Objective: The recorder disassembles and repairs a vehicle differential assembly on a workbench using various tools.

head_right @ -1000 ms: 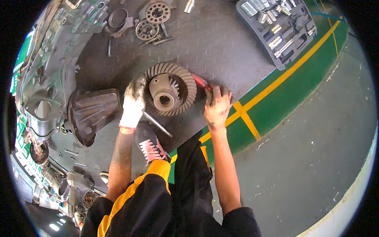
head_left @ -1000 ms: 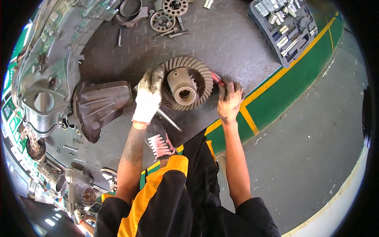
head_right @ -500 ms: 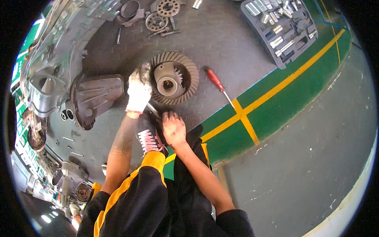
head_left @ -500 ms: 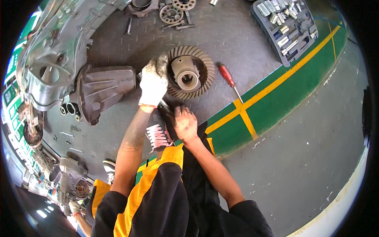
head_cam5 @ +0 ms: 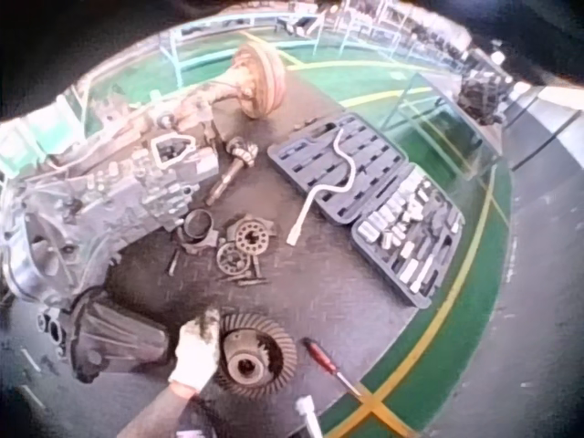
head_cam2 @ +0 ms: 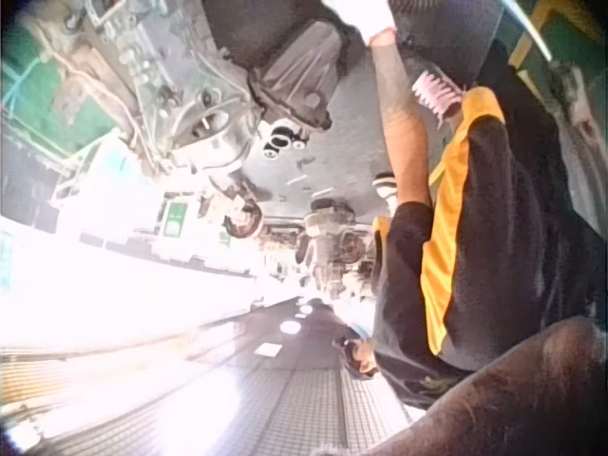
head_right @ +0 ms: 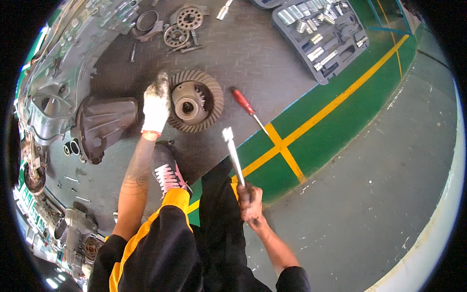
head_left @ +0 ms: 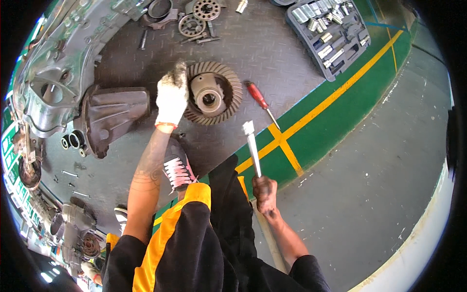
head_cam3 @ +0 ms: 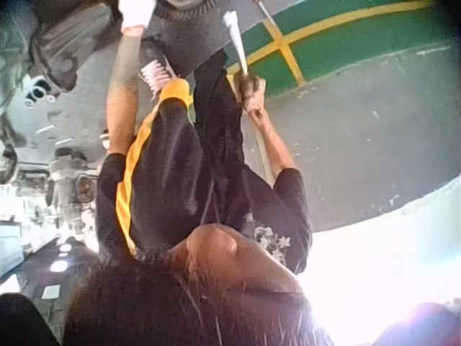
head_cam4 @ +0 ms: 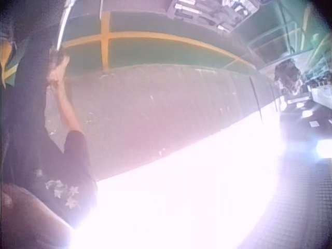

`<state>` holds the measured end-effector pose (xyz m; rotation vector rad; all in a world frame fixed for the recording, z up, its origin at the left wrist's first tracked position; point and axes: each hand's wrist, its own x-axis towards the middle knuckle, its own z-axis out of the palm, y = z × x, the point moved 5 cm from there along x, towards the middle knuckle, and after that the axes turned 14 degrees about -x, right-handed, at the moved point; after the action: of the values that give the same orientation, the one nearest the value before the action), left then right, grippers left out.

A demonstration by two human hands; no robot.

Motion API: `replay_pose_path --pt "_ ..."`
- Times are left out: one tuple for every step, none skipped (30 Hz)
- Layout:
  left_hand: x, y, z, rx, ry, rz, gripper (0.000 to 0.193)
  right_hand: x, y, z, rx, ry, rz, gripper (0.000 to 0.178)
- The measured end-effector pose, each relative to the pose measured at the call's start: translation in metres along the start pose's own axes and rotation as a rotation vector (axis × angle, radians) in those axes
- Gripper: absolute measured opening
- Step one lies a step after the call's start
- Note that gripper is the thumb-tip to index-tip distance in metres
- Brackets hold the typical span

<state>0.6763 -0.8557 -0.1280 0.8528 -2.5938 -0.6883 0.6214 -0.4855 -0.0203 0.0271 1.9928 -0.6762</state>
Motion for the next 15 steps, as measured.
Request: replay_pose_path --pt "-0.001 0.003 -0.001 0.134 0.010 0.084 0.048 0.001 -0.014 -0.003 0.015 0.146 -0.152 0.032" --pt "-0.004 0.000 -0.008 0.183 0.032 0.118 0.049 0.002 -0.050 0.001 0.039 0.277 -0.303 0.033" --pt "-0.004 0.000 -0.007 0.174 -0.005 0.079 0.049 0.004 -0.085 0.000 0.279 0.273 -0.361 0.037" --pt "0.000 0.005 -0.002 0.159 -0.039 0.051 0.049 0.023 -0.071 0.004 0.288 0.290 -0.358 0.037" --pt "0.003 0.012 0.000 0.163 0.001 0.104 0.049 0.048 -0.041 0.014 0.574 0.249 -0.400 0.037" --pt "0.003 0.016 0.003 0.170 0.040 0.153 0.050 0.070 -0.021 0.023 0.859 0.197 -0.439 0.037" --pt "0.007 0.020 0.006 0.109 0.024 0.115 0.051 0.074 -0.034 0.027 0.261 0.405 -0.601 0.040" --pt "0.006 0.020 0.006 0.119 0.020 0.118 0.051 0.080 -0.053 0.046 -0.336 0.560 -0.702 0.045" --pt "0.002 0.017 0.009 0.132 -0.051 0.045 0.054 0.095 -0.049 0.051 -0.327 0.392 -0.466 0.060" --pt "0.000 0.013 0.013 0.141 -0.122 -0.028 0.056 0.089 -0.052 0.051 -0.324 0.390 -0.466 0.060" --pt "0.000 -0.002 0.012 -0.070 -0.177 -0.214 0.057 0.079 -0.056 0.052 -0.058 0.339 -0.279 0.060" --pt "0.002 -0.006 0.010 -0.062 -0.179 -0.220 0.057 0.069 -0.057 0.053 0.196 0.284 -0.080 0.060" --pt "0.005 0.007 0.008 0.090 -0.071 -0.034 0.045 0.056 -0.061 0.043 0.254 0.317 -0.111 0.057" --pt "0.002 0.015 -0.011 0.281 0.025 0.151 0.033 0.038 -0.096 0.041 0.311 0.336 -0.239 0.061" --pt "0.009 0.014 -0.005 0.305 -0.005 0.115 0.036 0.036 -0.103 0.032 0.379 0.388 -0.384 0.057"
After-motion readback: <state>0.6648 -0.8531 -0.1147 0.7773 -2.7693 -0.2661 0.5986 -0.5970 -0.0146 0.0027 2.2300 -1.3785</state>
